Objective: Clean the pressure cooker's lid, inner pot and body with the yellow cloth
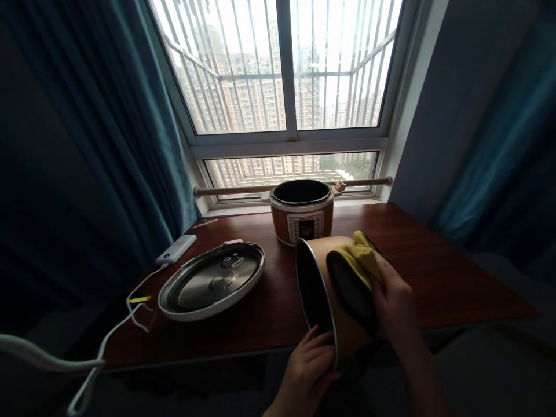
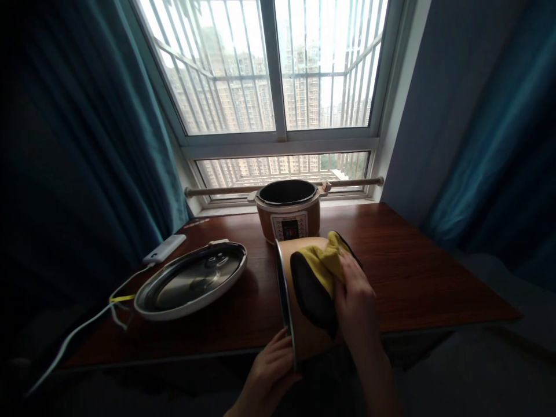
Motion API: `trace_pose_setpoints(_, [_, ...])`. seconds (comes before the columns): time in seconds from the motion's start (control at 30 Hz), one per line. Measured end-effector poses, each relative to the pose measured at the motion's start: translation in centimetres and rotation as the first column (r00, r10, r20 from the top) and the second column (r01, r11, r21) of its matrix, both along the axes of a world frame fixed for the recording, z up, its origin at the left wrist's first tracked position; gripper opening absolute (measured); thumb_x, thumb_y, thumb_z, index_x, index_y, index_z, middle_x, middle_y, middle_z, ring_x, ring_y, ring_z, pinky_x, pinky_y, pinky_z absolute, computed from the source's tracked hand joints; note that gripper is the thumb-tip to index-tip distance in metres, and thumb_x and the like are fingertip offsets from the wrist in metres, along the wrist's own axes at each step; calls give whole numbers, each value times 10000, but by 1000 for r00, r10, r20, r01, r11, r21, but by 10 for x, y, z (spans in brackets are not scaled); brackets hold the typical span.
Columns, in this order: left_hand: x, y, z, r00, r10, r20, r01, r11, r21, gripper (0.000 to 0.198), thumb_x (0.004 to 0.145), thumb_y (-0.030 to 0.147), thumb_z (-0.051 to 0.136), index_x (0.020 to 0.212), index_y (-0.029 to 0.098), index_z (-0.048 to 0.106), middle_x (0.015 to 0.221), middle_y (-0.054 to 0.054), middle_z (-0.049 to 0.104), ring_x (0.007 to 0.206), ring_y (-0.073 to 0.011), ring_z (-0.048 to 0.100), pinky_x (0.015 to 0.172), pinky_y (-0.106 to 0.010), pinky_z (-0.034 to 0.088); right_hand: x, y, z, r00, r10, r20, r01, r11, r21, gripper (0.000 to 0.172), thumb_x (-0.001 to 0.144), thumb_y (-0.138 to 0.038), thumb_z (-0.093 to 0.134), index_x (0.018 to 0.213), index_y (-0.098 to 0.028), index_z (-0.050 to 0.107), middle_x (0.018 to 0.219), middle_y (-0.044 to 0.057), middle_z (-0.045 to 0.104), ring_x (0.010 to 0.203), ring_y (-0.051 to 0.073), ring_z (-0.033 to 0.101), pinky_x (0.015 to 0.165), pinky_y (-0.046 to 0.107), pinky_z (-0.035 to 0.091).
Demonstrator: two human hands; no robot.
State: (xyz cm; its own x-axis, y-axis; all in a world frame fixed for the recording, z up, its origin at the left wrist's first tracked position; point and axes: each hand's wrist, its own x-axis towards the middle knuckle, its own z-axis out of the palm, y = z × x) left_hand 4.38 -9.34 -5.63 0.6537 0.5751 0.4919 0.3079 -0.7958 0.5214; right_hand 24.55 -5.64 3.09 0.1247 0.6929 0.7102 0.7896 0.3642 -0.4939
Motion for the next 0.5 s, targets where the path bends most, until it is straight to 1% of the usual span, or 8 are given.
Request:
trace_pose_setpoints(0.07, [3, 0, -7, 1000, -6, -12, 7, 999, 51, 260, 860, 273, 509, 1092, 174, 573, 994, -73, 685, 1114, -233, 547, 1048, -444, 333, -5, -4, 6, 996, 68, 61, -67, 998, -11, 394, 880, -219, 366, 1256, -209, 484, 1301, 75, 505, 1248, 225, 415, 1023, 445, 361])
trace_pose_setpoints(0.17, [10, -1, -14, 999, 24, 33, -27, 995, 99, 194, 862, 258, 501, 1003, 183, 611, 960, -72, 692, 1020, -207, 598, 988, -393, 412, -19, -14, 14, 945, 262, 195, -264, 964, -13, 390, 870, -194, 384, 1245, -208, 492, 1335, 57, 475, 1297, 227, 343, 1043, 446, 332])
trace_pose_setpoints(0.23, [13, -3, -16, 997, 48, 57, -53, 994, 92, 162, 863, 238, 496, 951, 186, 621, 903, -61, 697, 943, -186, 623, 972, -378, 427, -21, -15, 16, 914, 340, 221, -344, 939, -21, 388, 865, -185, 393, 1239, -210, 493, 1333, 55, 477, 1291, 219, 355, 1038, 430, 340])
trace_pose_setpoints(0.27, [14, -3, -16, 997, 48, 53, -52, 995, 89, 166, 865, 234, 489, 957, 182, 616, 883, -58, 697, 925, -183, 627, 978, -386, 420, -18, -13, 15, 915, 346, 208, -350, 937, -18, 383, 866, -188, 395, 1233, -214, 499, 1327, 55, 484, 1283, 215, 368, 1036, 424, 342])
trace_pose_setpoints(0.33, [14, -3, -15, 999, 32, 23, -35, 994, 102, 201, 873, 232, 472, 1020, 165, 591, 896, -61, 699, 953, -189, 623, 1000, -412, 397, -7, -5, 11, 952, 281, 119, -283, 959, -5, 370, 871, -218, 396, 1222, -218, 513, 1307, 60, 504, 1257, 213, 405, 1030, 417, 351])
trace_pose_setpoints(0.4, [15, -2, -13, 1000, 21, -6, -20, 990, 139, 250, 879, 242, 461, 1091, 151, 558, 975, -75, 693, 1044, -201, 589, 1014, -419, 382, 7, 3, 8, 992, 128, -13, -128, 991, -34, 368, 878, -257, 384, 1215, -206, 524, 1265, 77, 539, 1202, 221, 467, 1003, 412, 381])
trace_pose_setpoints(0.47, [19, -3, -12, 1000, 23, -13, -21, 984, 176, 260, 878, 248, 461, 1102, 152, 552, 1017, -74, 686, 1092, -200, 564, 1020, -408, 380, 16, 4, 8, 994, -46, -94, 38, 996, -85, 373, 875, -298, 385, 1193, -185, 544, 1205, 99, 579, 1129, 242, 527, 959, 416, 416])
trace_pose_setpoints(0.5, [22, -4, -11, 1000, 30, -3, -28, 982, 189, 256, 877, 253, 462, 1093, 155, 558, 1012, -69, 689, 1084, -197, 569, 1017, -401, 386, 17, 1, 9, 989, -102, -107, 91, 991, -96, 372, 872, -314, 390, 1175, -179, 557, 1177, 104, 595, 1097, 249, 548, 939, 415, 430])
